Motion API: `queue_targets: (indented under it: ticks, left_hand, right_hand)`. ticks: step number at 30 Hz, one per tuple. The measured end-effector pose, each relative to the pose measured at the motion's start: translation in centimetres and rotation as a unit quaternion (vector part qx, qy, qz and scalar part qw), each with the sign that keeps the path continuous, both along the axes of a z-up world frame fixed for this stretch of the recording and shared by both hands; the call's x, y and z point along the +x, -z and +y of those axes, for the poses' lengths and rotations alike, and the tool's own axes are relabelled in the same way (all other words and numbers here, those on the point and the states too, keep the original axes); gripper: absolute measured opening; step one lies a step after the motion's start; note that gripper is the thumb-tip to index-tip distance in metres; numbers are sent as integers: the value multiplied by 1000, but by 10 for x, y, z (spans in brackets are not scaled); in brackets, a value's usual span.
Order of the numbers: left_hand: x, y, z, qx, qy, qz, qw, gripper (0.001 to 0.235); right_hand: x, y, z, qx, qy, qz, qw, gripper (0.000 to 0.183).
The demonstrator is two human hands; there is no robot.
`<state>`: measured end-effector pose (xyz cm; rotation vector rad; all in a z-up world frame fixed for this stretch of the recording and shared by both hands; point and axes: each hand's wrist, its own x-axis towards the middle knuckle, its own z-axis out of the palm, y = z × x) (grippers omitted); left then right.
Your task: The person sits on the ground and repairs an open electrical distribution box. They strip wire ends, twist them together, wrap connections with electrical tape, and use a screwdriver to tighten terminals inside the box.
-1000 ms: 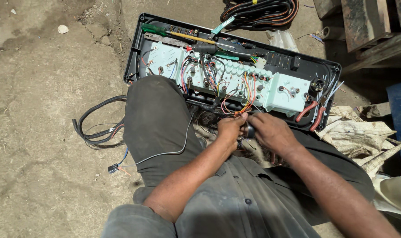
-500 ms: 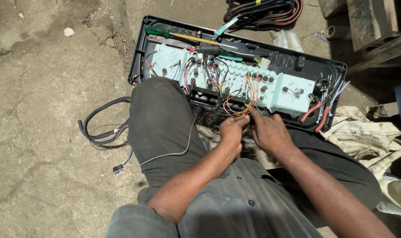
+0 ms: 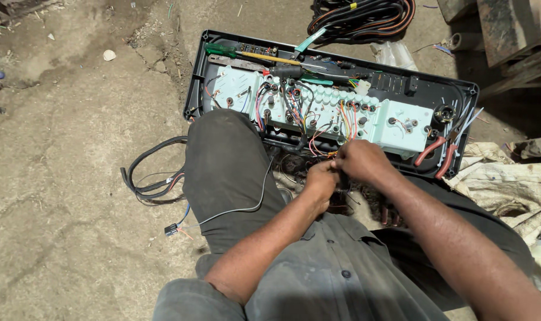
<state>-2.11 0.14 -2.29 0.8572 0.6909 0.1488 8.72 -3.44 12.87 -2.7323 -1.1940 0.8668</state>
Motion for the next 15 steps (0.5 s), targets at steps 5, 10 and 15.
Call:
queue_targets:
  ticks: [5,10,15]
  left_hand:
    - [-3,-14,3,64,55,36,996,19]
    - [-16,-62,17,469,102,49,876,8]
    - [-28,-121,18,627,311,-164,695,22]
  right_hand:
    - [2,9,-8,70,28,26,997,27]
    - [5,18,-6,60,53,25,996,24]
    - [13,15,-20,167,74,37,982,23]
